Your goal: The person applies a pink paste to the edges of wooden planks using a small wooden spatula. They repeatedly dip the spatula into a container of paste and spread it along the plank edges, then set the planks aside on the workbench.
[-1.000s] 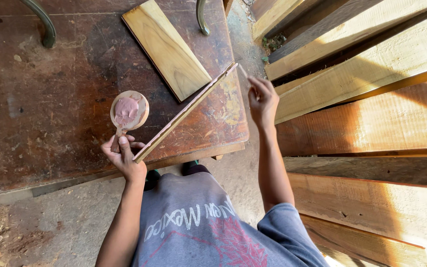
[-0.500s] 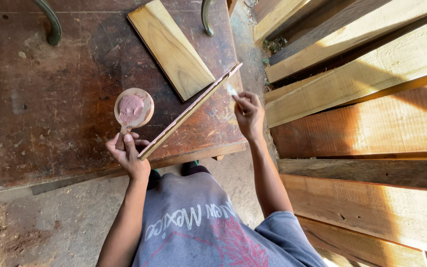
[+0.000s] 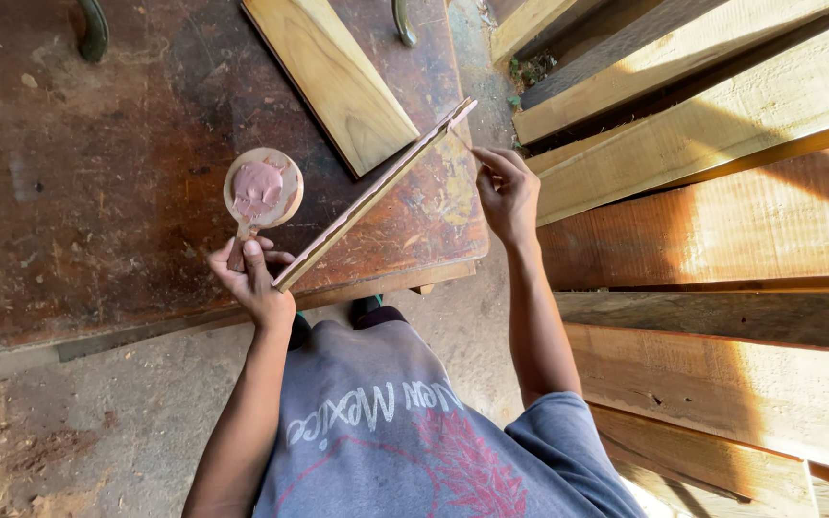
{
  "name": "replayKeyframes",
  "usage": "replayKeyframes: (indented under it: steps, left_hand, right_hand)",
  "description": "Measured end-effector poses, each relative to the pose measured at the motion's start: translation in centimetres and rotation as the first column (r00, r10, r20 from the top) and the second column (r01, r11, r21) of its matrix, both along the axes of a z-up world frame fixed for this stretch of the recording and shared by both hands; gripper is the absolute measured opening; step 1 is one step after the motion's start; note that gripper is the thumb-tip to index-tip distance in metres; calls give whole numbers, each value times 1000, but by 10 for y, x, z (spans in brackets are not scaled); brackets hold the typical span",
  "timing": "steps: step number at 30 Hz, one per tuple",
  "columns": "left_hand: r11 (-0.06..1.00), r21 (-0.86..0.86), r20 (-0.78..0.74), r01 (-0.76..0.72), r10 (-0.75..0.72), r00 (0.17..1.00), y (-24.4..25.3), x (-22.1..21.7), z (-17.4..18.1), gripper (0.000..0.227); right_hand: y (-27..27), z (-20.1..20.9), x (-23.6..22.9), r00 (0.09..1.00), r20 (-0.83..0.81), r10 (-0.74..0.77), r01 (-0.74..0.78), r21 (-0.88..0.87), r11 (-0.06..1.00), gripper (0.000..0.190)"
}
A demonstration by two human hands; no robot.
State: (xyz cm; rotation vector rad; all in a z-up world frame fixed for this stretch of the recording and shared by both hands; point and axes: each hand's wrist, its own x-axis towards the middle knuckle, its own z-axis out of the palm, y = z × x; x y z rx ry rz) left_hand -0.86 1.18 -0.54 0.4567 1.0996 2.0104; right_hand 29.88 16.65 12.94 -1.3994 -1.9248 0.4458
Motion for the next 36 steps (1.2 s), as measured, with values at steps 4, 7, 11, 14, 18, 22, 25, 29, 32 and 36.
replayKeyframes:
  steps: [4, 7, 11, 14, 18, 22, 25, 29, 32, 36]
  left_hand:
    - [1000, -9, -5, 18, -18, 1000, 1, -1, 1, 28]
    - [1000, -2, -20, 17, -18, 1000, 4, -3, 1, 29]
    - [1000, -3, -26, 26, -26, 999, -4, -1, -3, 29]
    - [1000, -8, -22, 27, -27, 999, 2, 0, -5, 29]
    - [997, 27, 14, -69, 69, 998, 4, 11, -6, 30]
    - [997, 83, 96, 0, -8, 995, 11, 13, -18, 30]
    - [993, 122, 128, 5, -21, 992, 8, 18, -19, 30]
    - [990, 138, 162, 23, -46, 986, 10, 21, -16, 27]
    - [988, 157, 197, 17, -48, 979, 12, 23, -12, 30]
    - [984, 175, 178, 28, -60, 982, 11, 20, -9, 34]
  right_hand:
    - [-16, -29, -3, 1000, -7, 5, -5, -3, 1000, 25]
    - [-10, -32, 3, 995, 97, -15, 11, 42, 999, 25]
    - [-2, -14, 10, 992, 118, -52, 44, 70, 997, 26]
    - [-18, 16, -8, 974, 218, 55, -69, 55, 996, 25]
    - [-48, 77, -48, 961, 242, 135, -146, 26, 989, 29]
    - [-42, 98, -119, 830, 272, 486, -495, -41, 868, 29]
    - [-32, 97, -158, 655, 424, 626, -655, -96, 750, 33]
    - [-23, 93, -184, 544, 490, 681, -701, -181, 690, 35]
    - [-18, 90, -189, 487, 557, 673, -721, -180, 670, 35]
    - [-15, 77, -191, 470, 577, 668, -700, -218, 680, 31]
